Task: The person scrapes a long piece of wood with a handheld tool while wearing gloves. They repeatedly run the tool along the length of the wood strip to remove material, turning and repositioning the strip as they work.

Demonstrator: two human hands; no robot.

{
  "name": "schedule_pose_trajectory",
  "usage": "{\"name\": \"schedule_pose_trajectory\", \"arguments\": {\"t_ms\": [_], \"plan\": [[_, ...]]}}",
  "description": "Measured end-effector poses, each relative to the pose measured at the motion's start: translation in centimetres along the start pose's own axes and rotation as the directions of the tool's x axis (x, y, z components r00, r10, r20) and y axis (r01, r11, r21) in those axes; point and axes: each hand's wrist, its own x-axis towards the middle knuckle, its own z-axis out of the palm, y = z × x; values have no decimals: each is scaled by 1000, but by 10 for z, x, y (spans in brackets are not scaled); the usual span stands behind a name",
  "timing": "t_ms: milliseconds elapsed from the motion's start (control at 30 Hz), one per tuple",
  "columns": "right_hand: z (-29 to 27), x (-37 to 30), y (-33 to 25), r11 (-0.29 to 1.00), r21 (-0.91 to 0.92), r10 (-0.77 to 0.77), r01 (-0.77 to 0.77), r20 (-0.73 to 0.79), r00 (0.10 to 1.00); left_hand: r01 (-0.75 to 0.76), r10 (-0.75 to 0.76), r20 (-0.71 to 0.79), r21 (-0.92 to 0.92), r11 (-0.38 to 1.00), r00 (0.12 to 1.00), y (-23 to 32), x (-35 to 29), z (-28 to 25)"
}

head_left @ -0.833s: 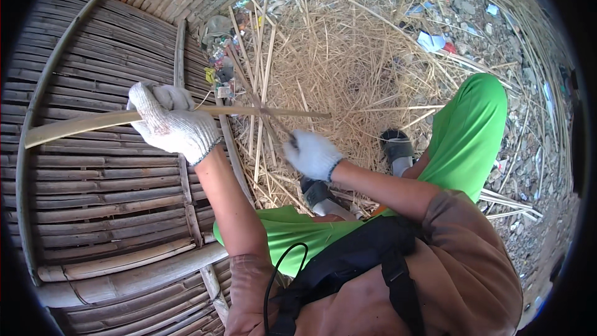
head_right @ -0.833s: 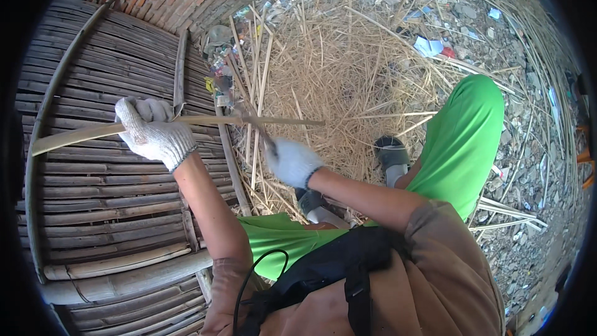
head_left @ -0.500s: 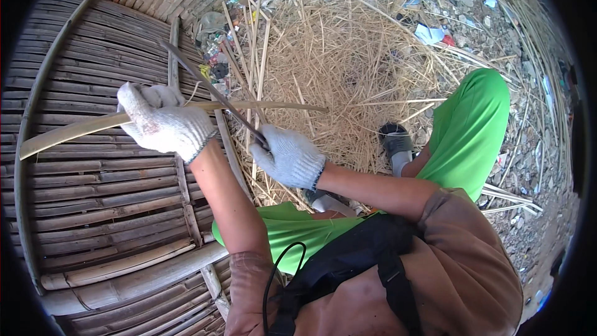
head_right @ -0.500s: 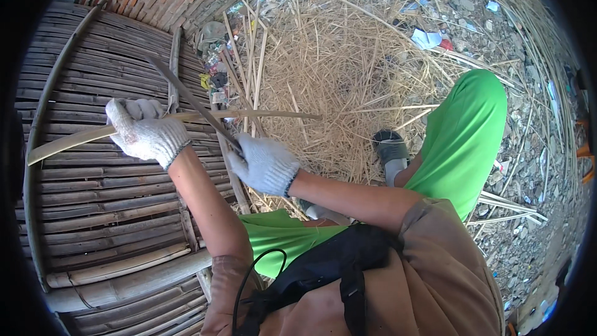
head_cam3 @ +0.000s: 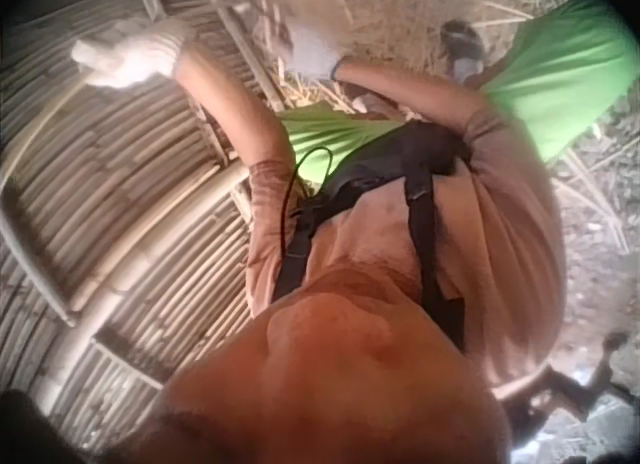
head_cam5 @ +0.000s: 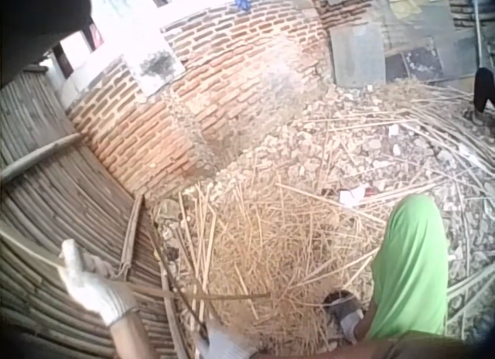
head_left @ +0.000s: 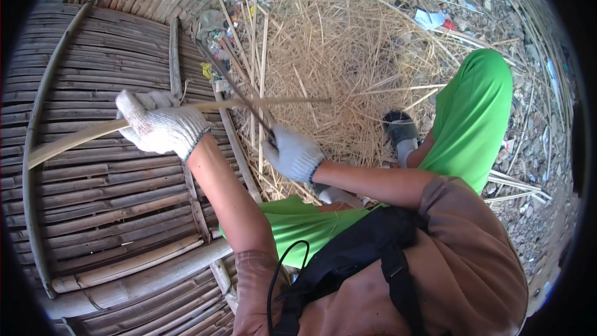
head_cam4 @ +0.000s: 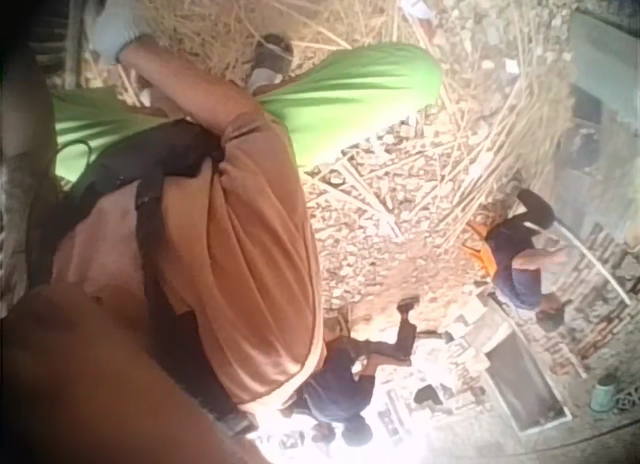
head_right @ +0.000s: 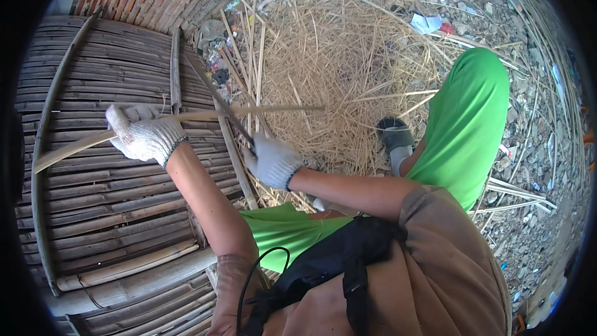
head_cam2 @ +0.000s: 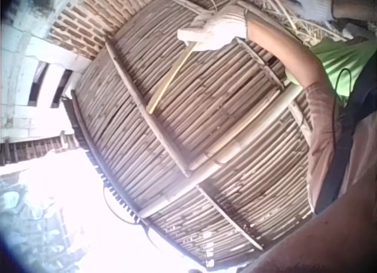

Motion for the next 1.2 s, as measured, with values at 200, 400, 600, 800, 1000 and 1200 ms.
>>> {"name": "schedule_pose_trajectory", "arguments": {"t_ms": [200,400,600,800,1000,1200], "plan": [[3,6,-24,989,149,10,-13,16,1000,65,-63,-105,16,998,993,-16,21,-16],[17,9,8,985,-48,-168,163,-136,976,41,-41,-60,2,999,997,-20,19,7],[-2,20,-20,992,124,-31,27,31,999,54,-54,-119,-2,999,991,-41,38,3],[9,25,3,996,32,-73,77,-132,989,81,-81,-3,-18,997,997,-42,36,5],[-13,27,-20,994,110,-16,18,-12,1000,63,-65,-45,-39,997,997,-55,37,6],[1,26,-3,986,-39,-168,163,-168,971,64,-67,-79,-41,997,995,-62,41,15]]}}
